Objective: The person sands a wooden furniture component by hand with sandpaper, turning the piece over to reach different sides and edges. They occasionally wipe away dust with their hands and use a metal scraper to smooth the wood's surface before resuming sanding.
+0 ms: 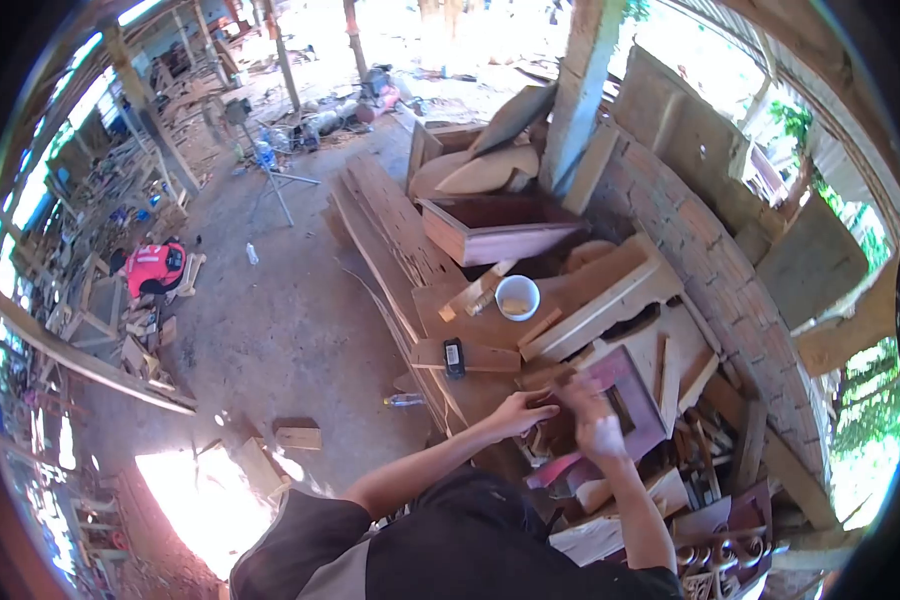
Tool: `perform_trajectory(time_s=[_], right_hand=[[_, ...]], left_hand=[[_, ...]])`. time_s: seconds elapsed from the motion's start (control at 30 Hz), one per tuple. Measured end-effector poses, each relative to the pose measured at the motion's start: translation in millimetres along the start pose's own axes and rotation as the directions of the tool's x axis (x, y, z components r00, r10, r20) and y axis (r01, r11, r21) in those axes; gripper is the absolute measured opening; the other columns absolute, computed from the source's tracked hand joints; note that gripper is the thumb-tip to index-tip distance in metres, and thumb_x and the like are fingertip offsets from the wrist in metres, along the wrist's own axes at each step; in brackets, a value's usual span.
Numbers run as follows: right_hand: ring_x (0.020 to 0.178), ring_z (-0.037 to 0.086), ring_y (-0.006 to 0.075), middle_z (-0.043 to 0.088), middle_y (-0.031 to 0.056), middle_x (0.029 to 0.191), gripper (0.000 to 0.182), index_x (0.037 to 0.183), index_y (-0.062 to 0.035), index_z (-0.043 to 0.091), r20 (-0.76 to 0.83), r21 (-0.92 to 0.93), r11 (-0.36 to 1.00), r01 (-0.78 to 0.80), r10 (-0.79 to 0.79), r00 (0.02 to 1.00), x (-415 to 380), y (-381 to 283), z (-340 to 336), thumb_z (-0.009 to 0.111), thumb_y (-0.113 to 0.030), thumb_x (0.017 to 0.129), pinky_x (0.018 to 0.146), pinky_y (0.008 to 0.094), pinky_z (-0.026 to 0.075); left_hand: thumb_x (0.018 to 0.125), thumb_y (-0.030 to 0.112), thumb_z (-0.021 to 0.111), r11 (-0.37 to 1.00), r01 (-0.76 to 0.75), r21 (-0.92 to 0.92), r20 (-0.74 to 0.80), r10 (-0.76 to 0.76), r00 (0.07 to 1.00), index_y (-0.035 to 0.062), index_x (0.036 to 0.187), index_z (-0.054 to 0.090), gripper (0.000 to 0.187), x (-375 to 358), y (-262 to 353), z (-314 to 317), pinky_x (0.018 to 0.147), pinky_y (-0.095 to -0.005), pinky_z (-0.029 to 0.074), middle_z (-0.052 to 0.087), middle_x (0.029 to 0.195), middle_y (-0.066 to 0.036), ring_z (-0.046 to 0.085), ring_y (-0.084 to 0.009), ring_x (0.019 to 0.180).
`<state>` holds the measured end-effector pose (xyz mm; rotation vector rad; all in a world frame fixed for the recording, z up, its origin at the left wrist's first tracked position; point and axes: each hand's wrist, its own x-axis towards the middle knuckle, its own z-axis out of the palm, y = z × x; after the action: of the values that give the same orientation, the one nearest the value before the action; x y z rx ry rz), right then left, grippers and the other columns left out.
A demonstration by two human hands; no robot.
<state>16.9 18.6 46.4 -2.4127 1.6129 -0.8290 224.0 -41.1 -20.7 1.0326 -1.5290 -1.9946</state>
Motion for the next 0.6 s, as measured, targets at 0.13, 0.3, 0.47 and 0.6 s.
perform_trajectory(time_s=[0.13,0.3,0.47,0.6], right_hand=[[0.14,0.042,0.0471,0.05,0.0308,0.145,0.045,0.137,0.0093,0.053,-0.148,-0.093,0.927,-0.363,0.348,0.926,10,40,0,0.053,0.0,0.093,0.119,0.0515,0.033],[0.145,0.035,0.0467,0.044,0.0296,0.151,0.046,0.144,0.0104,0.045,0.13,-0.196,0.976,-0.093,0.12,0.984,-7,-3,-10,0.049,-0.009,0.102,0.12,0.0509,0.031],[0.144,0.037,0.045,0.044,0.0294,0.151,0.045,0.143,0.0081,0.048,0.071,-0.215,0.943,-0.255,0.276,0.959,-3,22,-12,0.05,-0.009,0.102,0.12,0.0513,0.03],[0.145,0.037,0.0439,0.043,0.0293,0.152,0.046,0.143,0.0082,0.048,0.227,-0.099,0.994,-0.05,0.071,0.971,-10,20,-17,0.051,-0.006,0.1,0.122,0.0504,0.027]], left_hand=[[0.091,0.041,0.072,0.999,0.003,-0.038,-0.063,-0.005,0.998,0.0109,0.149,0.051,0.069,-9,23,7,0.052,-0.0283,0.049,0.07,0.085,-0.003,0.059,-0.0114,0.061],[0.089,0.047,0.072,0.959,-0.238,0.156,-0.164,0.263,0.951,0.0133,0.152,0.047,0.075,26,-37,16,0.058,-0.0313,0.053,0.07,0.084,-0.006,0.062,-0.0141,0.066],[0.091,0.049,0.07,0.996,-0.043,0.081,-0.084,0.05,0.995,0.0156,0.153,0.047,0.074,-4,13,13,0.063,-0.0314,0.052,0.067,0.082,-0.007,0.061,-0.0128,0.066],[0.09,0.049,0.07,0.996,-0.024,0.088,-0.081,0.032,0.996,0.0147,0.153,0.046,0.076,-1,8,12,0.058,-0.0305,0.051,0.066,0.079,-0.006,0.059,-0.0123,0.063]])
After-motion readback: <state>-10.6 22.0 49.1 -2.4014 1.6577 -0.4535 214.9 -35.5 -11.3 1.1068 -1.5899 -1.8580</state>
